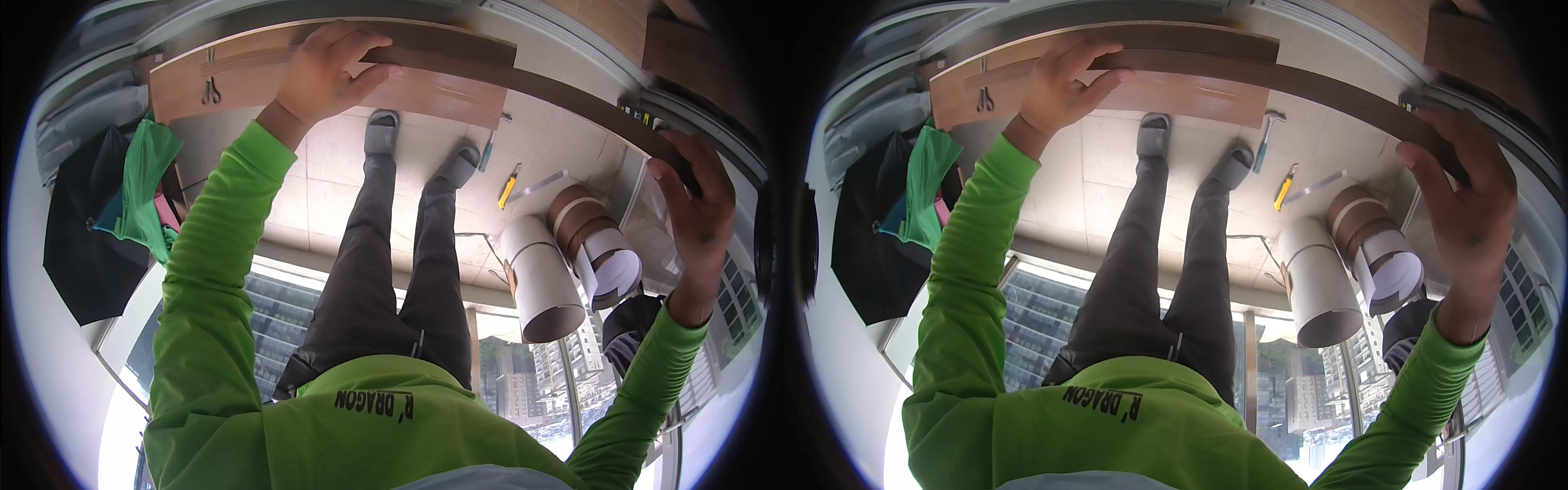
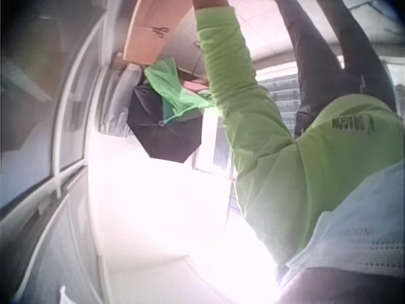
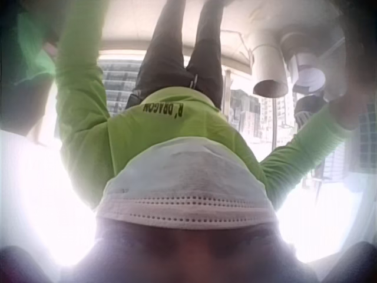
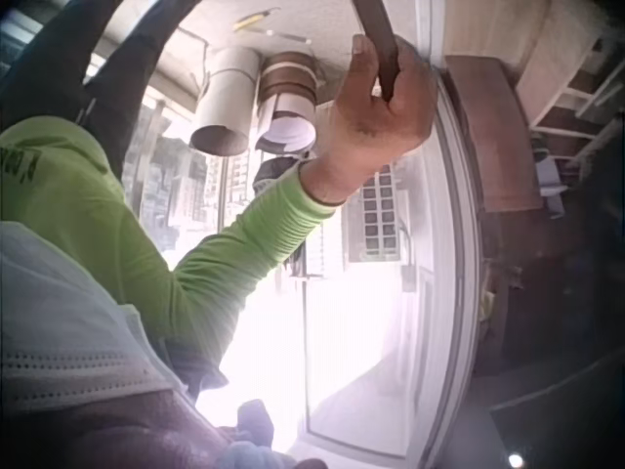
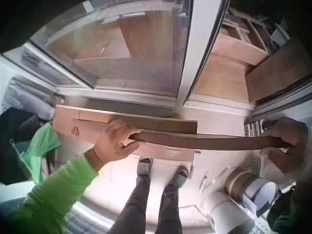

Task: The person assembles a wooden furniture piece by attaching a curved wooden strip to a flat board. They use a hammer to tap the strip into place, apply glue from a yellow bottle, and use a utility knife to trim the strip. The person also uses a hammer to secure the strip further.

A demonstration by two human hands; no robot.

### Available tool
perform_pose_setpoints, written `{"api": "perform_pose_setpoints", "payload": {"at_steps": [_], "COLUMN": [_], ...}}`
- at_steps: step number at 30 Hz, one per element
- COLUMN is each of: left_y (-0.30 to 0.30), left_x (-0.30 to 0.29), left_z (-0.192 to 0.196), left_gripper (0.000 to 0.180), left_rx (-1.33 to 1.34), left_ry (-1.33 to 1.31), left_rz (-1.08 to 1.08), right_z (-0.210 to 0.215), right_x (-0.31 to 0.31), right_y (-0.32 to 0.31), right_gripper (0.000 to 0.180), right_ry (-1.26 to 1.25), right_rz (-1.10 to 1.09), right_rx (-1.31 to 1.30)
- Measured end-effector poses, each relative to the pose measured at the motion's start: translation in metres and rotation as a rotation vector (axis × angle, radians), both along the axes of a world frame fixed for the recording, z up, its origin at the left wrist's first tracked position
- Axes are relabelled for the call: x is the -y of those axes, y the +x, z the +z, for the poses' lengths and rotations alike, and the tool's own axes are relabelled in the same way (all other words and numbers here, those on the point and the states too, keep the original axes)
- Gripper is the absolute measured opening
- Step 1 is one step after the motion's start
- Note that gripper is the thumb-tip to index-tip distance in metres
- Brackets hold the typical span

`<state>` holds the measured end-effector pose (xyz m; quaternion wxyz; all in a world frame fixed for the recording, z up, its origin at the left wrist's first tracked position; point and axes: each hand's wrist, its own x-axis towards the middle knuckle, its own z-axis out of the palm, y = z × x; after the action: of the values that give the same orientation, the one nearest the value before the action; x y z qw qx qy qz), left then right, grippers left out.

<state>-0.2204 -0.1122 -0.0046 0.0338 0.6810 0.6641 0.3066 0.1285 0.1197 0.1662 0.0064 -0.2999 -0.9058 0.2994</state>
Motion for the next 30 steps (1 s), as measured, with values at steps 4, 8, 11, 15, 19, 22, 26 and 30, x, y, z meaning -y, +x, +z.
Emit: {"api": "perform_pose_setpoints", "payload": {"at_steps": [4, 8, 11, 15, 19, 22, 26, 30], "left_y": [-0.003, -0.005, -0.005, -0.005, -0.007, -0.002, -0.002, 0.002], "left_x": [-0.004, -0.006, -0.012, -0.010, 0.003, -0.001, 0.001, -0.003], "left_z": [0.004, 0.012, 0.012, 0.009, 0.008, -0.004, -0.003, -0.004], "left_gripper": [0.035, 0.030, 0.029, 0.031, 0.034, 0.034, 0.034, 0.034], "left_rx": [-0.006, -0.019, 0.038, 0.051, -0.034, 0.010, 0.030, 0.010], "left_ry": [-0.036, -0.048, -0.037, -0.029, -0.029, 0.024, 0.034, 0.035], "left_rz": [0.002, -0.037, -0.069, -0.060, -0.011, 0.020, 0.032, 0.014], "right_z": [-0.005, -0.012, -0.004, -0.009, -0.021, -0.018, -0.014, -0.011], "right_x": [-0.017, -0.023, -0.026, -0.024, -0.020, -0.017, -0.022, -0.036], "right_y": [-0.001, -0.001, 0.004, 0.005, 0.003, 0.015, 0.045, 0.105], "right_gripper": [0.034, 0.031, 0.031, 0.031, 0.030, 0.025, 0.019, 0.018], "right_ry": [-0.040, -0.058, -0.063, -0.106, -0.082, -0.125, -0.245, -0.246], "right_rz": [-0.071, -0.058, -0.081, -0.097, -0.096, -0.144, -0.191, -0.235], "right_rx": [0.014, 0.001, 0.045, 0.029, 0.062, 0.060, 0.092, 0.199]}}
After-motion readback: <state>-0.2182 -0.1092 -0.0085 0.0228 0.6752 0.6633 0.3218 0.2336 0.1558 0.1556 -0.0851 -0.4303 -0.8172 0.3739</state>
